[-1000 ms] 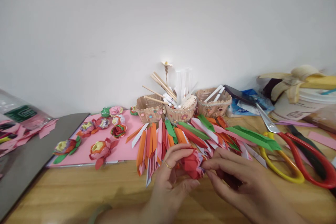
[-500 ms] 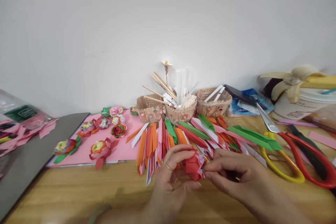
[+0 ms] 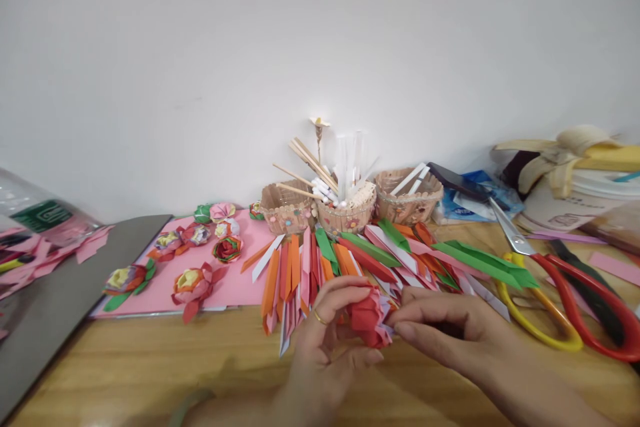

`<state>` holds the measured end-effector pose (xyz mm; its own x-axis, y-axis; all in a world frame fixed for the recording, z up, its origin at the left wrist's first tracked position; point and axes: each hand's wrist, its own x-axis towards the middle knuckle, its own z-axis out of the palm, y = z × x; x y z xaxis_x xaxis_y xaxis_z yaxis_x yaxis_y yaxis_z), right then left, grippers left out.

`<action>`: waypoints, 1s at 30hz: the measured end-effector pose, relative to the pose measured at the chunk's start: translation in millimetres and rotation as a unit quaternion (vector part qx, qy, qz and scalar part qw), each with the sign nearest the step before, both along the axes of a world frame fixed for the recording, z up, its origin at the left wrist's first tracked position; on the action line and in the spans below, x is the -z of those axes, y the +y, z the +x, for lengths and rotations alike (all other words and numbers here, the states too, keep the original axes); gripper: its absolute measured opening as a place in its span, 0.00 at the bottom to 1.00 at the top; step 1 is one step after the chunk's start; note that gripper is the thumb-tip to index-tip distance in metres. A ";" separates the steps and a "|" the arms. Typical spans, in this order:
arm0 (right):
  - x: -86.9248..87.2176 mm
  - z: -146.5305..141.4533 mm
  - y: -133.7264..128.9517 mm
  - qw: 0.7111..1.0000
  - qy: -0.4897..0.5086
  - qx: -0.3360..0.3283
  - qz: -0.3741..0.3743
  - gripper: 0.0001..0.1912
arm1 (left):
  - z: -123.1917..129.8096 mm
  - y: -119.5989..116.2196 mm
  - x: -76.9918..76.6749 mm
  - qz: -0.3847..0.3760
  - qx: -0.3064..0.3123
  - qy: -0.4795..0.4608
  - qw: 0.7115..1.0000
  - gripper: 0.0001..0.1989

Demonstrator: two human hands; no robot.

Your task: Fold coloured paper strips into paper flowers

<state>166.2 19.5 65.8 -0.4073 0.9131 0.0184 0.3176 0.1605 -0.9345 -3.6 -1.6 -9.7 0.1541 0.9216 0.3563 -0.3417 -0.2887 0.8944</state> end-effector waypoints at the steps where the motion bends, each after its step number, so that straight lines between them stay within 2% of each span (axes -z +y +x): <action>1: 1.2 -0.7 0.3 1.000 -0.008 -0.001 0.007 0.11 | 0.2 -0.1 0.2 -0.001 -0.001 0.002 1.000 0.22; 3: 5.4 -1.8 0.6 0.998 -0.041 -0.002 0.042 0.11 | 0.5 -0.3 0.6 -0.004 0.000 0.005 1.000 0.22; 7: 15.7 -1.4 -3.1 0.980 -0.120 0.010 0.160 0.12 | 0.8 -1.3 1.0 -0.008 0.009 0.002 1.000 0.22; 10: 20.5 -0.7 -7.2 0.965 -0.132 0.020 0.226 0.11 | 0.6 -2.3 1.2 -0.010 0.011 0.010 1.000 0.22; 12: 20.3 -1.0 -8.4 0.963 -0.125 0.022 0.239 0.10 | 0.2 -2.6 1.3 -0.010 0.013 0.013 1.000 0.22; 14: 16.4 -2.1 -7.6 0.971 -0.111 0.022 0.209 0.11 | -0.4 -2.5 1.5 -0.005 0.019 0.012 1.000 0.22; 18: 3.0 -4.0 -2.5 0.997 -0.036 0.003 0.062 0.12 | -0.6 -1.8 1.2 -0.004 0.028 -0.003 1.000 0.22; 24: -0.5 -1.7 1.2 0.996 0.023 -0.012 -0.089 0.13 | 1.1 -1.6 -0.5 -0.005 0.027 -0.013 1.000 0.22; 27: 3.6 -0.2 1.2 0.994 0.021 -0.021 -0.109 0.12 | 0.7 -1.4 -0.3 0.002 0.027 -0.010 1.000 0.22; 30: 7.4 -0.2 0.0 0.997 0.004 -0.020 -0.072 0.10 | -0.2 -0.9 0.3 0.008 0.023 -0.007 1.000 0.23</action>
